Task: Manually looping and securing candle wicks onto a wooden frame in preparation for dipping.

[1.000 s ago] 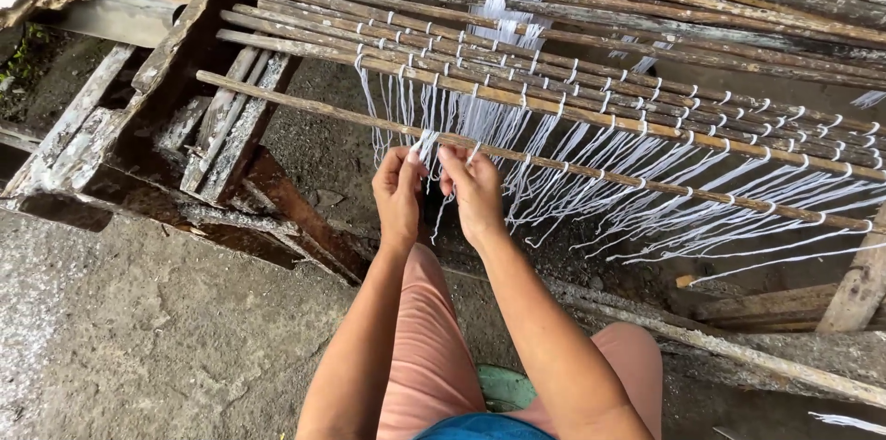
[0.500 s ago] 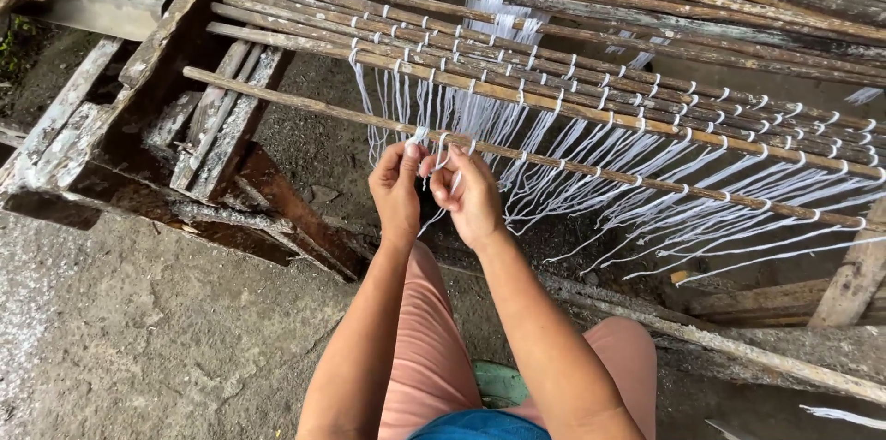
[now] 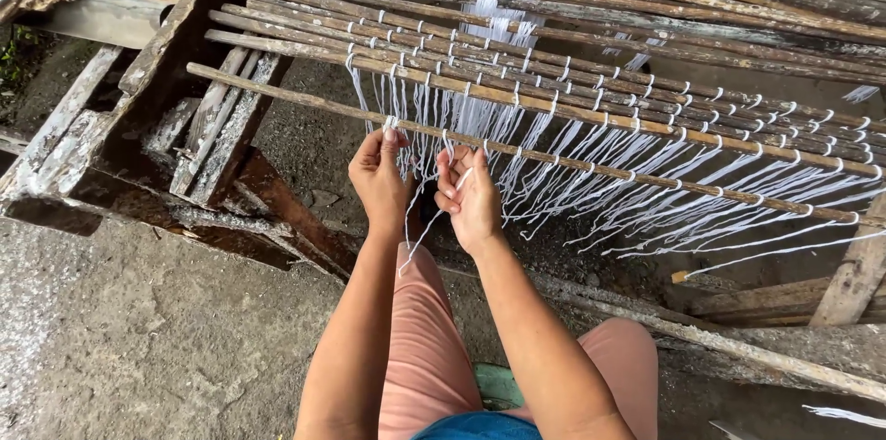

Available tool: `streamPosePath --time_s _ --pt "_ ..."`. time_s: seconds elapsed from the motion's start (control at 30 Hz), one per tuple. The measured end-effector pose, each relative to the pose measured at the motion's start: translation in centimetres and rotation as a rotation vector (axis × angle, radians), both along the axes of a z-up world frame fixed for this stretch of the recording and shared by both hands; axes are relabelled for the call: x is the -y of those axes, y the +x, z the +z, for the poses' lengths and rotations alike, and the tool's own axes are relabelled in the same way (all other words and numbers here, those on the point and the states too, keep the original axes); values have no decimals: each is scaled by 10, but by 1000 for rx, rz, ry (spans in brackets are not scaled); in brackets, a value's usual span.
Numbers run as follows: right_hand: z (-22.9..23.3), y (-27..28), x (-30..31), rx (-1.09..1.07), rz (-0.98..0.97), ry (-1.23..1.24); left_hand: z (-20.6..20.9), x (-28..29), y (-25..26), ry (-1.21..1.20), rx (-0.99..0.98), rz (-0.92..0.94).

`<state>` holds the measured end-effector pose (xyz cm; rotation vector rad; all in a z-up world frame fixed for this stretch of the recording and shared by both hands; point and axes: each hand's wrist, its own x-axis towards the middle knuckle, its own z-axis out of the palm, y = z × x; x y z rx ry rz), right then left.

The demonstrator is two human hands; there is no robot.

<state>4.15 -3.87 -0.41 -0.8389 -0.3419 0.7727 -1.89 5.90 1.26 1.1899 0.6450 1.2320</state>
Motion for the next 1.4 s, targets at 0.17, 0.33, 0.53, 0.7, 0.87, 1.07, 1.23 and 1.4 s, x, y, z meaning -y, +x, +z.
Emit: streamPosePath --time_s 0.17,0.33,0.53,0.7,0.87,1.07,1.23,1.4 --pt "-7 2 -4 89 21 -86 -1 1 -1 12 -4 -15" --pt "-89 -2 7 413 -14 -353 1 1 -5 2 -13 -34" --pt "-228 -11 60 579 8 -648 -8 -6 -9 -41 1 -121" --pt "-264 -6 133 710 410 -1123 -11 -8 -14 -48 71 -241" --pt "-219 -1 75 807 767 -1086 -31 -12 -20 -6 115 -209" --pt "-48 -23 -43 916 -218 -508 -37 -10 -27 101 31 -76" --pt "-22 -25 -68 915 -429 -313 -17 -15 -35 83 12 -7" --pt "3 -48 -48 412 -312 -164 -5 -42 -29 124 40 106"
